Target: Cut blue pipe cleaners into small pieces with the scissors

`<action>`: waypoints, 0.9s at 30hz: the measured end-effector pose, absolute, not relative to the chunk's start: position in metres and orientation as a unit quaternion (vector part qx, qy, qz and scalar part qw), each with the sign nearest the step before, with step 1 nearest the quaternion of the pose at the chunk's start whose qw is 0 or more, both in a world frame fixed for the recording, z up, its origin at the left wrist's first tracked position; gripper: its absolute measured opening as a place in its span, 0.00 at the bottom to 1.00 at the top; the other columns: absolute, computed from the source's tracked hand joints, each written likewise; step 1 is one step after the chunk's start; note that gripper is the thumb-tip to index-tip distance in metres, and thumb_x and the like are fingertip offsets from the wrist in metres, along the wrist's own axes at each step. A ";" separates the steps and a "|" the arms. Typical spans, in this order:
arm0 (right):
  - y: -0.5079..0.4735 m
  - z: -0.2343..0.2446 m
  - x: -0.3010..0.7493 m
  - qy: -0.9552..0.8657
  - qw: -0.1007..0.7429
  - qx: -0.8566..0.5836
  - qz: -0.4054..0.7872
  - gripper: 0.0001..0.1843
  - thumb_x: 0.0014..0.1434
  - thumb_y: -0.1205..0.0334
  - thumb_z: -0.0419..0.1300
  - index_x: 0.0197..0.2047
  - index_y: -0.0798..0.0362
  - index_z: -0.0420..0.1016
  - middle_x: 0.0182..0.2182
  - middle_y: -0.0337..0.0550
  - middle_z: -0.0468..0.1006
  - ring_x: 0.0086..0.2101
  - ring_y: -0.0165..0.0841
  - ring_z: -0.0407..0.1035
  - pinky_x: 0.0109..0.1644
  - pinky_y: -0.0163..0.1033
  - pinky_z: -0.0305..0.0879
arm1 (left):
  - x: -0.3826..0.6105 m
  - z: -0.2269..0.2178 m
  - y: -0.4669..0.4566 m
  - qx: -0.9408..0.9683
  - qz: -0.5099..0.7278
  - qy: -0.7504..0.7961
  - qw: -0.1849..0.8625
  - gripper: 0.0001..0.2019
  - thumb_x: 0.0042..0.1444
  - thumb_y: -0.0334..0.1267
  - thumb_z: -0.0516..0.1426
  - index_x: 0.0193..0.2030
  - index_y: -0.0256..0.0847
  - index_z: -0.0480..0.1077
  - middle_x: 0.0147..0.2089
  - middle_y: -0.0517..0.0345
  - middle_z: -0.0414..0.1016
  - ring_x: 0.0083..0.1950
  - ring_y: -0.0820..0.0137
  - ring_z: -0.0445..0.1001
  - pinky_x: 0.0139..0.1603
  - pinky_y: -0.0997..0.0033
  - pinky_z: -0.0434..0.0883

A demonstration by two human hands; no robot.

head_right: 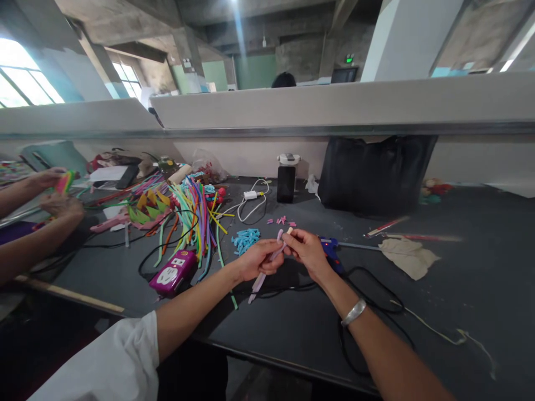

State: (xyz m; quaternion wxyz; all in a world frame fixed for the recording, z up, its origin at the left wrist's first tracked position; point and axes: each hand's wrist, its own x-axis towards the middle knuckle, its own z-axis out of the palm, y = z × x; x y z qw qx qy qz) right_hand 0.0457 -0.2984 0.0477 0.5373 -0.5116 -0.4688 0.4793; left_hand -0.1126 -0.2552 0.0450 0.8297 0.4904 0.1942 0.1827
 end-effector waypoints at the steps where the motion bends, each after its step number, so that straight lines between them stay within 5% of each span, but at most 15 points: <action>1: -0.299 0.049 0.046 -0.466 0.539 -0.509 0.483 0.22 0.49 0.43 0.64 0.37 0.54 0.73 0.17 0.32 0.67 0.17 0.21 0.54 0.18 0.27 0.43 | -0.113 0.046 -0.256 0.497 0.173 0.186 0.830 0.16 0.60 0.48 0.52 0.40 0.34 0.67 0.15 0.70 0.55 0.12 0.84 0.41 0.14 0.81 0.42; 7: -0.298 0.049 0.051 -0.447 0.535 -0.524 0.489 0.23 0.46 0.44 0.66 0.37 0.53 0.75 0.21 0.34 0.70 0.19 0.25 0.61 0.21 0.31 0.56 | -0.113 0.048 -0.259 0.515 0.133 0.189 0.825 0.16 0.58 0.49 0.54 0.39 0.36 0.65 0.18 0.67 0.61 0.12 0.84 0.44 0.14 0.81 0.42; 13: -0.296 0.045 0.051 -0.455 0.536 -0.526 0.478 0.22 0.46 0.43 0.65 0.34 0.54 0.72 0.20 0.32 0.65 0.18 0.22 0.52 0.19 0.29 0.44 | -0.112 0.046 -0.255 0.483 0.219 0.218 0.819 0.16 0.54 0.49 0.59 0.38 0.40 0.61 0.24 0.63 0.68 0.14 0.83 0.53 0.14 0.82 0.46; 20: -0.294 0.039 0.049 -0.456 0.528 -0.522 0.492 0.20 0.48 0.43 0.64 0.31 0.52 0.67 0.18 0.30 0.60 0.17 0.21 0.49 0.19 0.29 0.42 | -0.113 0.049 -0.255 0.469 0.204 0.199 0.836 0.14 0.54 0.46 0.59 0.37 0.38 0.62 0.23 0.66 0.65 0.14 0.86 0.47 0.15 0.83 0.44; 24: -0.296 0.041 0.047 -0.431 0.564 -0.502 0.494 0.22 0.52 0.40 0.59 0.38 0.51 0.69 0.22 0.33 0.65 0.19 0.23 0.55 0.17 0.28 0.42 | -0.113 0.051 -0.255 0.449 0.206 0.178 0.851 0.11 0.54 0.41 0.60 0.38 0.37 0.64 0.23 0.64 0.65 0.15 0.85 0.49 0.15 0.83 0.46; 27: -0.299 0.044 0.045 -0.400 0.597 -0.472 0.511 0.27 0.54 0.37 0.55 0.46 0.50 0.69 0.28 0.37 0.69 0.21 0.23 0.58 0.17 0.27 0.42 | -0.113 0.051 -0.252 0.420 0.253 0.164 0.856 0.09 0.53 0.36 0.60 0.38 0.35 0.66 0.28 0.59 0.69 0.19 0.81 0.61 0.18 0.81 0.57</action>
